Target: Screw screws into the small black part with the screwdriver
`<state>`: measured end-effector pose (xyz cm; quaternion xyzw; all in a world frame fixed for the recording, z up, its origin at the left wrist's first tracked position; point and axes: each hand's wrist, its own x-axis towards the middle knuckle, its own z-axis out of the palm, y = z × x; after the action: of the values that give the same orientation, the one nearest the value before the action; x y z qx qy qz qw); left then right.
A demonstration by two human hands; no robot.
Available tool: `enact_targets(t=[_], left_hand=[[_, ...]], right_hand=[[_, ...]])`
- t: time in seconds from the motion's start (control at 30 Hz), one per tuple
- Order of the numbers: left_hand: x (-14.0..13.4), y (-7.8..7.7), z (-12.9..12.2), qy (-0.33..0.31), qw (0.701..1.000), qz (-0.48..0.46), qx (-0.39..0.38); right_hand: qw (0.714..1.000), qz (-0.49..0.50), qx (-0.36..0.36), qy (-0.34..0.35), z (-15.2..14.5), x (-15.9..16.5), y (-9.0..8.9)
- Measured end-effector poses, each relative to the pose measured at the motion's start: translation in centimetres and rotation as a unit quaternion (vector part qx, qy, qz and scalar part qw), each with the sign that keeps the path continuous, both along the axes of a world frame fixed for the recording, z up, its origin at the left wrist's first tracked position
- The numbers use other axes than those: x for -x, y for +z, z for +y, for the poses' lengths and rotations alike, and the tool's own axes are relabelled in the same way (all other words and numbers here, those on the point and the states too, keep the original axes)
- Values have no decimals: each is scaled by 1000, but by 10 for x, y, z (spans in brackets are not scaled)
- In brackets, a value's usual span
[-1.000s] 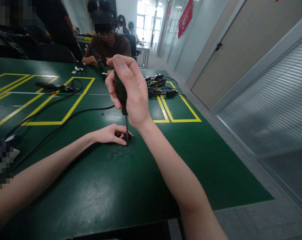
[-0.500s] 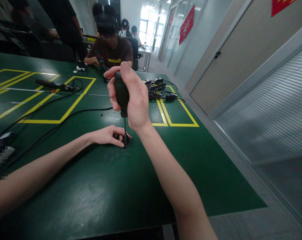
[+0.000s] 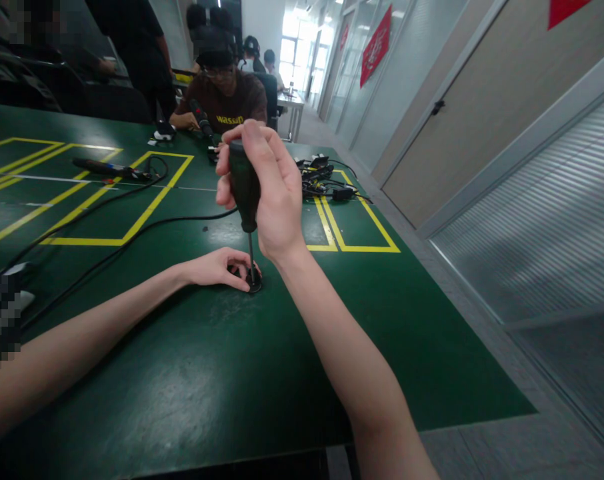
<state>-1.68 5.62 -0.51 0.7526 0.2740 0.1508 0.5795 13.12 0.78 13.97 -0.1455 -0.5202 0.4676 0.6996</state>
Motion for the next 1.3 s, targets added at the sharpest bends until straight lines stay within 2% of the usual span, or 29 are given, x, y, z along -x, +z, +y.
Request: enact_targets(t=[0.27,0.4,0.47,0.63,0.83,1.0,1.13,1.3], left_hand=[[1,-1,1,10,1000,11,0],[0,3,0,12,999,28,11],[0,4,0,9,1000,22,9],[-1,7,-2,9,1000,11,-1],[-4,6,-4,13,999,3,-44],[-9,-1,-7,35,998,-30,-34],[-13,-2,-11,61,997,-39,-25],[-13,1,-12,69,997,-41,-15]], right_hand=[[999,-8,-11,37,-3,-1,0],[1000,-20,-14,9,-1,-1,-2],[999,8,-38,-8,1,0,-4],[1000,17,-8,-4,0,0,-3],[999,-26,30,-14,-6,-2,0],[999,5,-11,-44,0,-2,-3],[998,-16,-49,-46,8,-3,-6],[998,-23,-35,-55,9,-4,-5]])
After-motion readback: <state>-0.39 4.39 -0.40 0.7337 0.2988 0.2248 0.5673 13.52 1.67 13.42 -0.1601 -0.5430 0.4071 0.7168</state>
